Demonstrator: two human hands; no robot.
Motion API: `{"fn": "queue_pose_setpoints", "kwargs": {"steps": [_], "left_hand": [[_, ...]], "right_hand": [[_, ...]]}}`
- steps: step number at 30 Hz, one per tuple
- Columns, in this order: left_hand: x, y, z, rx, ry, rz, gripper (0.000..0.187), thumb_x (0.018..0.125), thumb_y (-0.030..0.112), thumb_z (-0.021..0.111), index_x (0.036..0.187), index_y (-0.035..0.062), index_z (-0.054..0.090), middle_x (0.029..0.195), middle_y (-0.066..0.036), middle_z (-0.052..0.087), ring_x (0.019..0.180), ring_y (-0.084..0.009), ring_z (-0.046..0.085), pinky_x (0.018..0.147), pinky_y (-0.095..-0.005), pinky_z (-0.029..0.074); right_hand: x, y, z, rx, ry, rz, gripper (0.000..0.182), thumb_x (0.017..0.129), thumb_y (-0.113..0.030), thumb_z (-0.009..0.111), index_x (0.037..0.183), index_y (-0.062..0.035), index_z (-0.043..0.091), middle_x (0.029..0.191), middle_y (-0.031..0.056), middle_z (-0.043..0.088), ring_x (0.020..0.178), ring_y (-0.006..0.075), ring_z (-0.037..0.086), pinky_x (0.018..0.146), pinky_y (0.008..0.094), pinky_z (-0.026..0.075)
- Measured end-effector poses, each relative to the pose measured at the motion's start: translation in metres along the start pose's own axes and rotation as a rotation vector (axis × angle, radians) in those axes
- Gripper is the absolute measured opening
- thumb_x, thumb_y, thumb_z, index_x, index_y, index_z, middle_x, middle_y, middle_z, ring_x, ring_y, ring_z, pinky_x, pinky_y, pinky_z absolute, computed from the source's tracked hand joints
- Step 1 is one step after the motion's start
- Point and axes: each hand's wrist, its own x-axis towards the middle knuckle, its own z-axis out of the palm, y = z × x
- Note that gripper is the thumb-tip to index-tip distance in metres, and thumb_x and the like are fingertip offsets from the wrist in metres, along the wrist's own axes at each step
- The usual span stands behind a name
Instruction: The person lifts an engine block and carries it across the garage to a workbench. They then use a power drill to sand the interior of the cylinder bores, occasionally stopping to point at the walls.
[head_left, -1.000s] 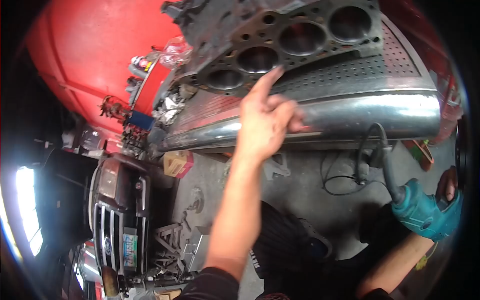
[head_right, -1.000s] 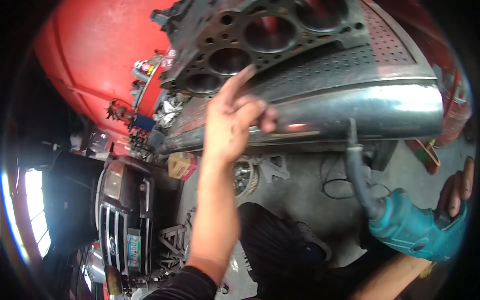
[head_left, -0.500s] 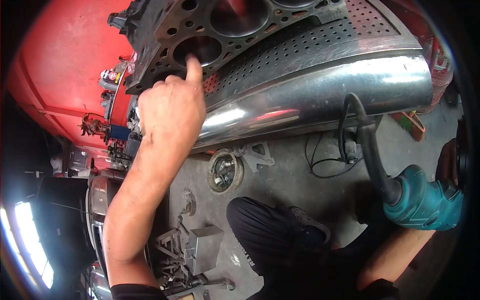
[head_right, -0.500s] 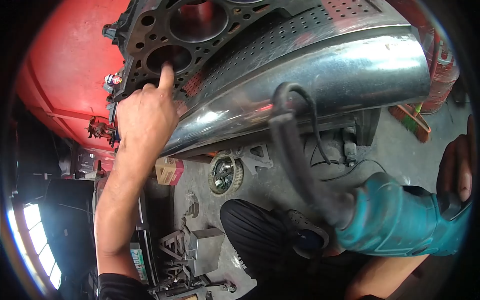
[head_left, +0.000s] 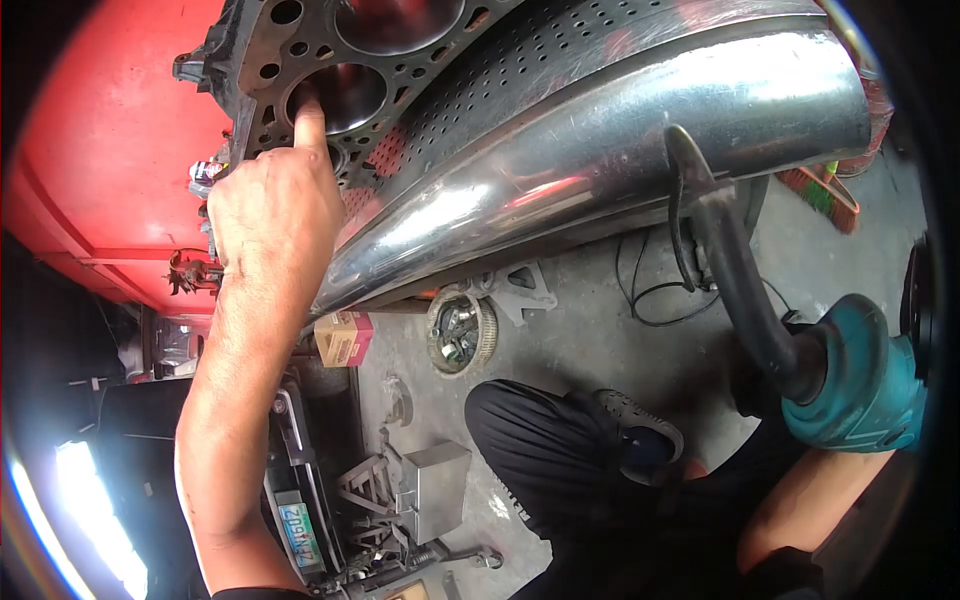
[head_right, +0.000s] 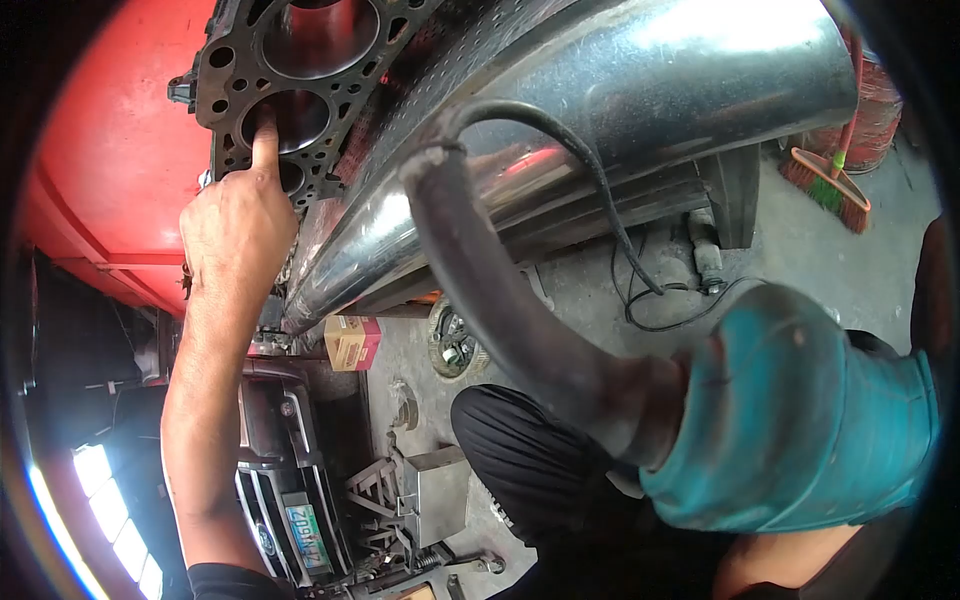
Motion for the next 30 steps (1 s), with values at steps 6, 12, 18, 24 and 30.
{"fn": "queue_pose_setpoints", "kwargs": {"steps": [6,12,18,24,30], "left_hand": [[-0.02,0.004,-0.011,-0.011,-0.122,0.037,0.076,0.093,0.046,0.063,0.152,0.0074,0.034,0.081,-0.016,0.072,0.072,-0.0309,0.073,0.063,-0.0434,0.058],[-0.031,0.003,0.003,-0.003,0.002,0.046,0.079,0.084,0.018,0.064,0.156,0.0145,0.033,0.078,-0.014,0.07,0.068,-0.0305,0.071,0.062,-0.0444,0.057],[-0.019,0.011,0.006,-0.131,-0.021,0.071,0.071,0.085,0.013,0.058,0.151,0.0033,0.036,0.078,-0.016,0.072,0.072,-0.0288,0.073,0.058,-0.0422,0.057],[-0.016,0.021,0.009,-0.342,-0.058,0.007,0.078,0.083,0.012,0.059,0.154,0.0,0.029,0.077,-0.017,0.072,0.069,-0.0309,0.073,0.059,-0.0433,0.058],[-0.036,0.016,0.021,-0.425,-0.019,0.04,0.091,0.078,0.007,0.065,0.157,0.0044,0.022,0.08,-0.021,0.07,0.074,-0.0341,0.072,0.065,-0.044,0.057]], "right_hand": [[-0.005,0.004,0.003,-0.014,0.028,-0.026,0.1,0.082,-0.04,0.078,0.151,0.0033,0.02,0.108,0.0195,0.051,0.08,0.0315,0.062,0.067,0.0422,0.05],[-0.004,0.008,0.005,-0.028,0.055,-0.055,0.103,0.082,-0.039,0.08,0.151,0.005,0.018,0.102,0.0185,0.052,0.075,0.0296,0.062,0.062,0.0382,0.052],[-0.003,0.007,0.01,-0.09,0.098,-0.108,0.105,0.081,-0.037,0.081,0.152,0.0067,0.016,0.097,0.0175,0.052,0.069,0.0277,0.062,0.058,0.0341,0.054],[-0.011,0.019,0.015,-0.198,0.199,-0.189,0.108,0.081,-0.035,0.082,0.152,0.0085,0.014,0.091,0.0166,0.053,0.063,0.0258,0.062,0.053,0.03,0.056],[-0.011,0.023,0.025,-0.024,0.14,-0.107,0.103,0.082,-0.035,0.077,0.152,0.008,0.015,0.101,0.0244,0.054,0.083,0.0384,0.067,0.071,0.0444,0.061]]}}
